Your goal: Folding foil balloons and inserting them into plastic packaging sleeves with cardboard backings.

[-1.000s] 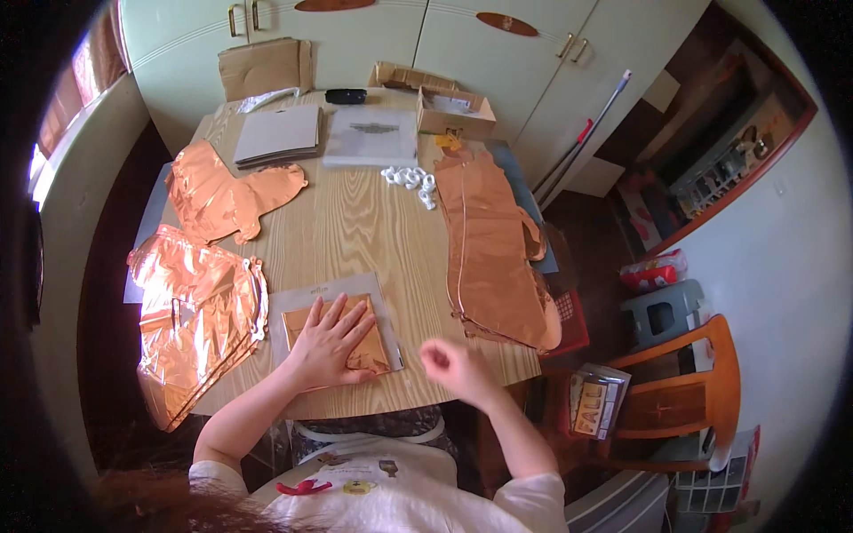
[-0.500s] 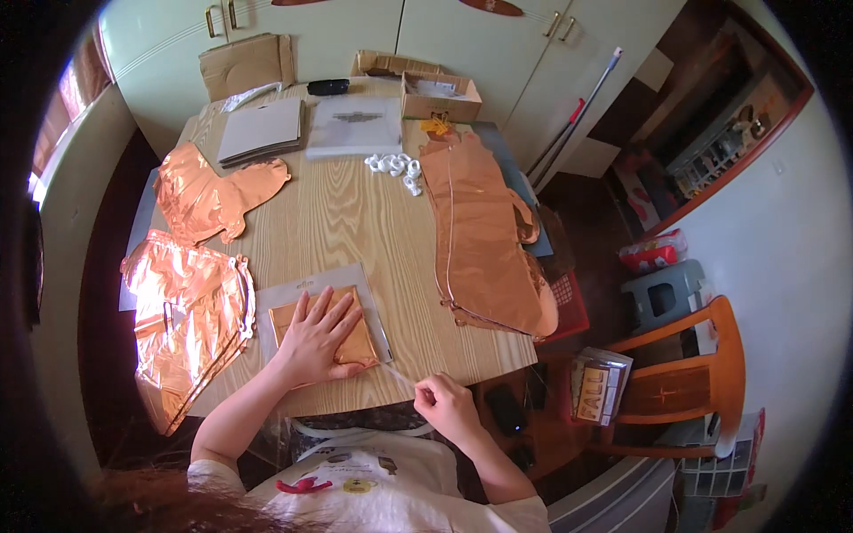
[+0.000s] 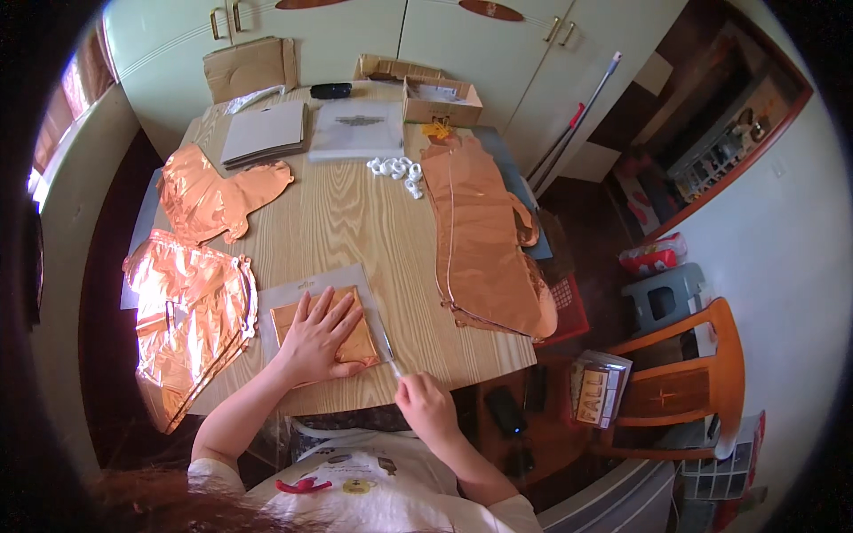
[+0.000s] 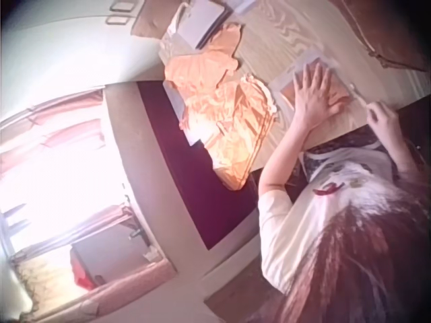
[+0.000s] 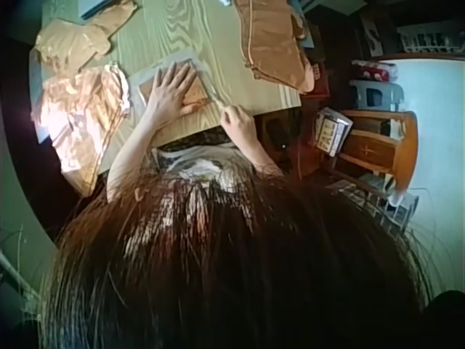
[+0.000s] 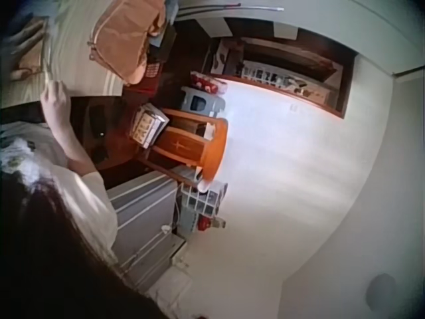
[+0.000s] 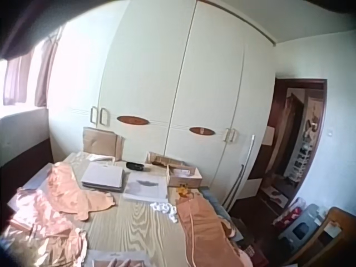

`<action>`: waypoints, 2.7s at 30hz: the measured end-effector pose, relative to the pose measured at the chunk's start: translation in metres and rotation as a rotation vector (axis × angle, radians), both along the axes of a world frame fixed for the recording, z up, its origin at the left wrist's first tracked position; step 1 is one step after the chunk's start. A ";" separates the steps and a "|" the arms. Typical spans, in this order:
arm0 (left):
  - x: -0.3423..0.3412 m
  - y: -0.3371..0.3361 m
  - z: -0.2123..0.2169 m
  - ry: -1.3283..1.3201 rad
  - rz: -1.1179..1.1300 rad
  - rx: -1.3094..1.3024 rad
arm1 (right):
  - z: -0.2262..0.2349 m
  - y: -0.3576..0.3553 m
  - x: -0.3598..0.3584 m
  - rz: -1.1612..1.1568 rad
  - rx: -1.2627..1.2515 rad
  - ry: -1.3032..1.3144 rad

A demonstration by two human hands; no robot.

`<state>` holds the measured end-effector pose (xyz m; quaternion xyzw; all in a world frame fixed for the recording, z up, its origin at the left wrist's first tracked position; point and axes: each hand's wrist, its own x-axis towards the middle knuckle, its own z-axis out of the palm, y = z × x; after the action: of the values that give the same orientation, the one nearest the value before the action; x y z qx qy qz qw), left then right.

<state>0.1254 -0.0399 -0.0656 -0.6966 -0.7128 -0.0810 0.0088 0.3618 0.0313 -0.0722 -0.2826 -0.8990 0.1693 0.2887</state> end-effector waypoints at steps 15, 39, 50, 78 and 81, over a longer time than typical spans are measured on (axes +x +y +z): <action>-0.001 -0.002 -0.003 0.003 0.006 0.016 | 0.021 0.061 -0.020 0.629 0.168 -0.137; -0.006 -0.001 -0.004 -0.038 -0.065 0.027 | 0.012 0.089 -0.064 0.822 0.243 -0.135; -0.013 -0.063 0.035 -0.266 0.007 0.146 | 0.012 0.069 -0.052 0.745 0.216 -0.073; 0.003 -0.134 0.004 -0.366 0.228 0.214 | 0.002 -0.075 -0.083 0.622 0.019 -0.114; 0.002 -0.134 0.002 -0.372 0.223 0.223 | -0.001 -0.075 -0.089 0.594 0.027 -0.136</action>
<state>0.1273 -0.1738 -0.0634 -0.5815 -0.7612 -0.2845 -0.0368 0.2733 -0.0436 -0.0727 -0.0139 -0.9617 0.2149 0.1696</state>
